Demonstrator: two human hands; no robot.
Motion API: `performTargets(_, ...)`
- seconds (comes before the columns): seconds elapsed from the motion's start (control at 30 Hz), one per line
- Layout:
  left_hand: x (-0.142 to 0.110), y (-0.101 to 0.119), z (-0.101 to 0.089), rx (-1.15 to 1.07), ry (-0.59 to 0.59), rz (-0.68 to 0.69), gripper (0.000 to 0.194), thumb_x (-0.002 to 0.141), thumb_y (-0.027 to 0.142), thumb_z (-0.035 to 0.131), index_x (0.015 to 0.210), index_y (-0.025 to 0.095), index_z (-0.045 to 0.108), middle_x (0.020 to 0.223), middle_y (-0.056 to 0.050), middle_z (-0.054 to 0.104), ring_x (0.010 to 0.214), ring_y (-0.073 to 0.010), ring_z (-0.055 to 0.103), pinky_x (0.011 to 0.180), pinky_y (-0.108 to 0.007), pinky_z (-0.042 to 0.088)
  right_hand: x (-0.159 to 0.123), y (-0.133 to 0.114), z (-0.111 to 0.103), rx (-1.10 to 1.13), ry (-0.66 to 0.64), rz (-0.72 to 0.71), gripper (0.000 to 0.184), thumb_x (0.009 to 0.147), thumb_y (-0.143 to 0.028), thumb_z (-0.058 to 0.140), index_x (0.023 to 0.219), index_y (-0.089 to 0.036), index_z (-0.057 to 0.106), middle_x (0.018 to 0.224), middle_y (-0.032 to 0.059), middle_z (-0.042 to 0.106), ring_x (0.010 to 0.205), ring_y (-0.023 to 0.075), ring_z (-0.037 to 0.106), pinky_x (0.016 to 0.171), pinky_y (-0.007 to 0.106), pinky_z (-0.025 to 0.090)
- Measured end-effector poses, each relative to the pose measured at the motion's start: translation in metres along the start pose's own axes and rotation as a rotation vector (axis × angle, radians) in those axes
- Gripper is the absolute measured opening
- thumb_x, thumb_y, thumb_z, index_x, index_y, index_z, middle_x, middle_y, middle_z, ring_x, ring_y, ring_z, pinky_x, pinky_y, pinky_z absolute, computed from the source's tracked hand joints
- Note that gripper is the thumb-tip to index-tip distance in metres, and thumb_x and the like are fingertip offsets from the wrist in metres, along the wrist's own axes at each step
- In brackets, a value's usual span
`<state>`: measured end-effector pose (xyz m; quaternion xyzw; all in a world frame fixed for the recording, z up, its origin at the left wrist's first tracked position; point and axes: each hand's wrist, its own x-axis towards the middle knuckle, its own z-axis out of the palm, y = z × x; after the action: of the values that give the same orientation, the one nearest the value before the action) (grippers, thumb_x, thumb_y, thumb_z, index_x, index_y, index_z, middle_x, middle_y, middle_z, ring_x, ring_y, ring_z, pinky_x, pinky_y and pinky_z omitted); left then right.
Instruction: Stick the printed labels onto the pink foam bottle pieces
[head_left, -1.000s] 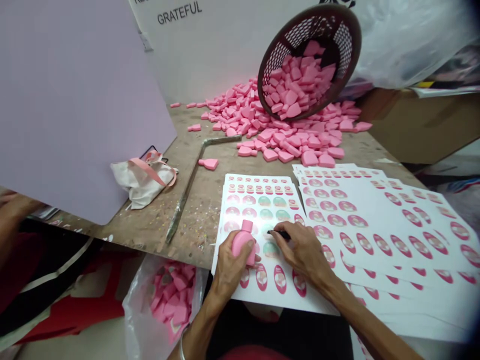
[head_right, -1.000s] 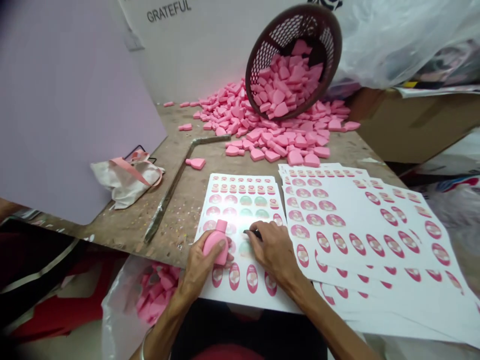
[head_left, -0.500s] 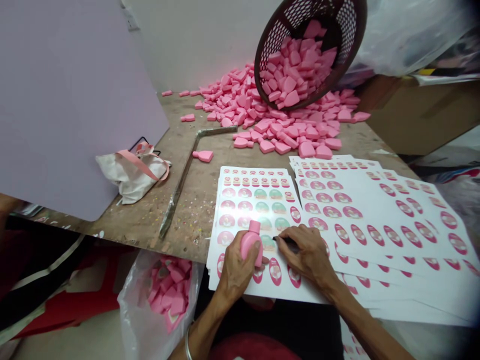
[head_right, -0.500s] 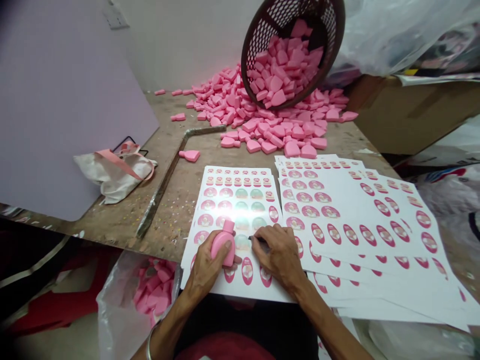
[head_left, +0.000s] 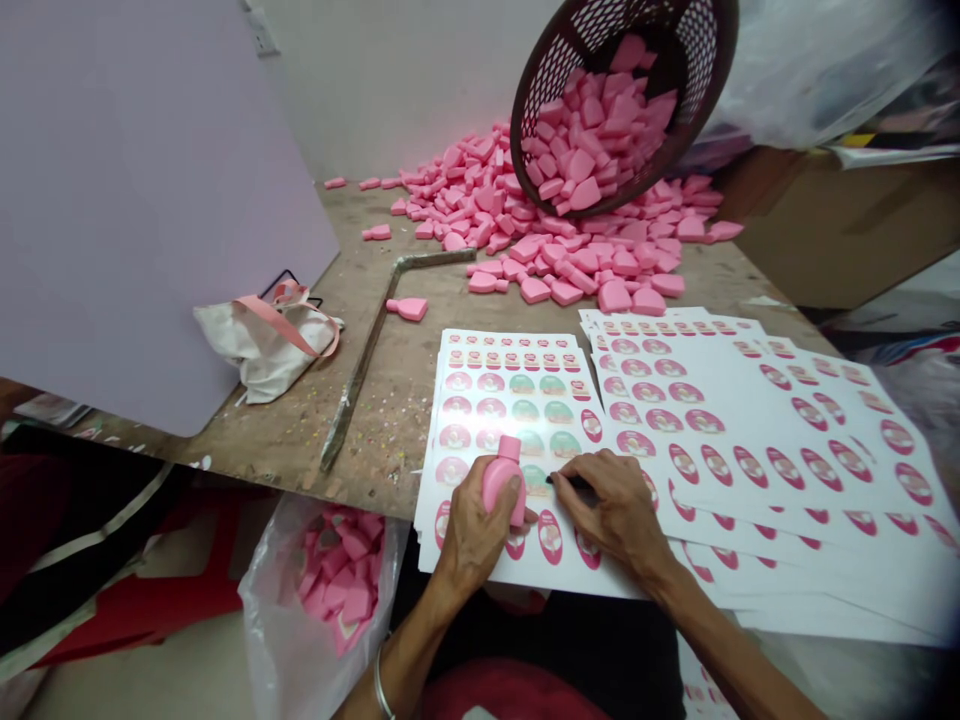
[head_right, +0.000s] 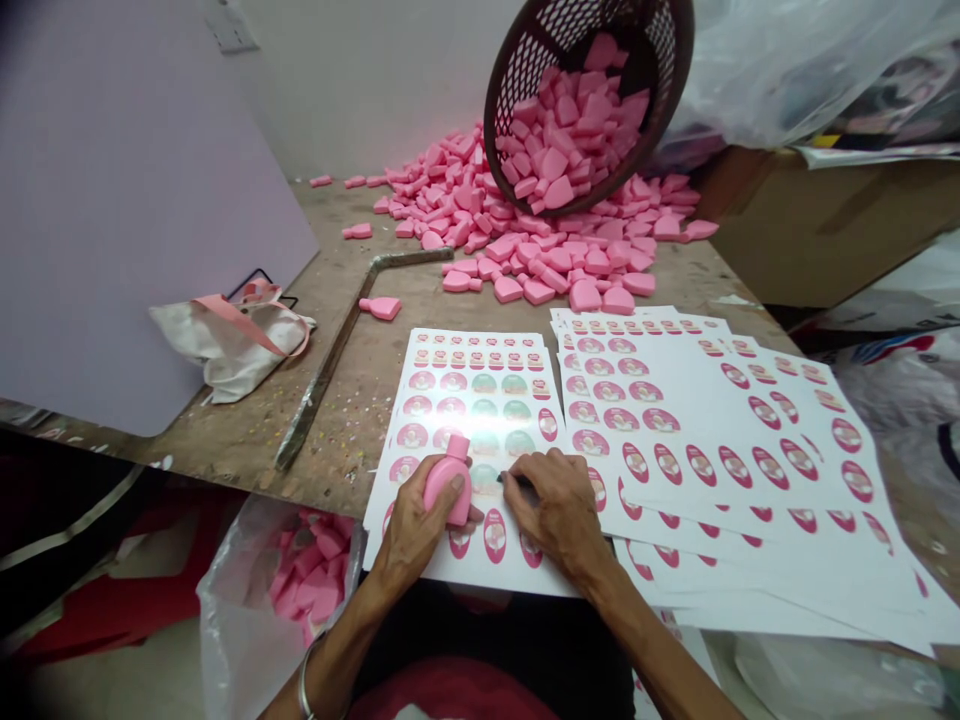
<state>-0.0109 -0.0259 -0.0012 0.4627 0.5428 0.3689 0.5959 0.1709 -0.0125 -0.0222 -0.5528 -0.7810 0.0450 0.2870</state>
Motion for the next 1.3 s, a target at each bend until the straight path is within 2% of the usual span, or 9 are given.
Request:
performTargets(0.1, 0.0, 0.001, 0.0, 0.008, 0.0, 0.006, 0.036, 0.089, 0.047, 0.048, 0.11, 0.019, 0.052, 0.065, -0.004, 0.07, 0.057, -0.0199, 0.068, 0.053, -0.027, 0.053, -0.001, 0.001, 0.001, 0.029, 0.014, 0.019, 0.013, 0.086, -0.027, 0.056, 0.076, -0.02, 0.059, 0.07, 0.001, 0.063, 0.068, 0.0162, 0.052, 0.07, 0.033, 0.033)
performTargets(0.27, 0.001, 0.001, -0.002, 0.015, -0.007, 0.006, 0.037, 0.088, 0.048, 0.049, 0.109, 0.017, 0.052, 0.063, -0.004, 0.069, 0.056, -0.0201, 0.068, 0.054, -0.028, 0.054, -0.003, -0.001, 0.001, -0.106, 0.076, 0.018, 0.015, 0.088, -0.026, 0.054, 0.076, -0.019, 0.061, 0.069, 0.0022, 0.063, 0.07, 0.0178, 0.052, 0.071, 0.034, 0.032)
performTargets(0.5, 0.003, -0.004, -0.002, 0.027, -0.007, 0.02, 0.037, 0.089, 0.047, 0.049, 0.111, 0.018, 0.052, 0.065, -0.004, 0.07, 0.058, -0.0206, 0.069, 0.054, -0.028, 0.054, -0.003, 0.006, 0.005, 0.016, 0.066, 0.014, 0.014, 0.084, -0.03, 0.06, 0.074, -0.02, 0.059, 0.066, 0.0002, 0.062, 0.065, 0.0157, 0.052, 0.069, 0.032, 0.034)
performTargets(0.73, 0.001, 0.002, -0.002, -0.026, 0.009, 0.01, 0.04, 0.087, 0.05, 0.05, 0.109, 0.017, 0.053, 0.062, -0.003, 0.068, 0.056, -0.0197, 0.067, 0.054, -0.028, 0.054, -0.005, -0.006, -0.002, 0.019, 0.197, -0.054, 0.013, 0.078, -0.029, 0.068, 0.075, -0.019, 0.06, 0.065, 0.0, 0.063, 0.064, 0.016, 0.054, 0.069, 0.034, 0.037)
performTargets(0.8, 0.001, 0.003, -0.002, -0.069, 0.022, 0.007, 0.041, 0.086, 0.051, 0.053, 0.108, 0.016, 0.054, 0.06, -0.002, 0.066, 0.053, -0.0185, 0.066, 0.053, -0.027, 0.054, -0.004, -0.012, -0.01, 0.151, 0.24, 0.055, 0.015, 0.078, -0.032, 0.068, 0.075, -0.02, 0.059, 0.065, -0.0001, 0.062, 0.063, 0.015, 0.054, 0.066, 0.032, 0.041)
performTargets(0.87, 0.0, 0.002, -0.002, -0.167, 0.029, 0.0, 0.044, 0.085, 0.053, 0.053, 0.108, 0.015, 0.055, 0.061, -0.002, 0.066, 0.053, -0.0177, 0.065, 0.051, -0.026, 0.053, -0.002, -0.018, -0.019, 0.307, 0.257, 0.252, 0.019, 0.078, -0.037, 0.068, 0.075, -0.02, 0.059, 0.068, 0.0, 0.062, 0.062, 0.0139, 0.056, 0.061, 0.028, 0.044)
performTargets(0.97, -0.001, 0.002, -0.001, -0.414, 0.063, -0.049, 0.054, 0.086, 0.059, 0.047, 0.108, 0.012, 0.057, 0.074, -0.007, 0.068, 0.06, -0.0181, 0.066, 0.051, -0.026, 0.053, 0.006, -0.03, -0.029, 0.454, 0.21, 0.427, 0.021, 0.077, -0.041, 0.067, 0.081, -0.021, 0.064, 0.072, 0.0001, 0.065, 0.061, 0.0131, 0.058, 0.057, 0.025, 0.047)
performTargets(1.1, -0.004, 0.008, 0.001, -0.615, 0.107, -0.108, 0.058, 0.086, 0.06, 0.045, 0.113, 0.011, 0.058, 0.086, -0.01, 0.069, 0.067, -0.0186, 0.067, 0.053, -0.027, 0.055, 0.015, -0.047, -0.028, 0.515, 0.148, 0.377, 0.027, 0.078, -0.039, 0.066, 0.099, -0.022, 0.07, 0.081, 0.0021, 0.069, 0.064, 0.0137, 0.06, 0.057, 0.026, 0.048)
performTargets(1.3, -0.008, 0.019, 0.003, -0.647, 0.076, -0.103, 0.056, 0.089, 0.06, 0.039, 0.112, 0.014, 0.061, 0.082, -0.007, 0.07, 0.067, -0.018, 0.068, 0.056, -0.027, 0.056, 0.015, -0.056, -0.018, 0.54, 0.123, 0.28, 0.019, 0.082, -0.035, 0.064, 0.095, -0.024, 0.072, 0.088, 0.0035, 0.072, 0.076, 0.0167, 0.063, 0.067, 0.029, 0.051)
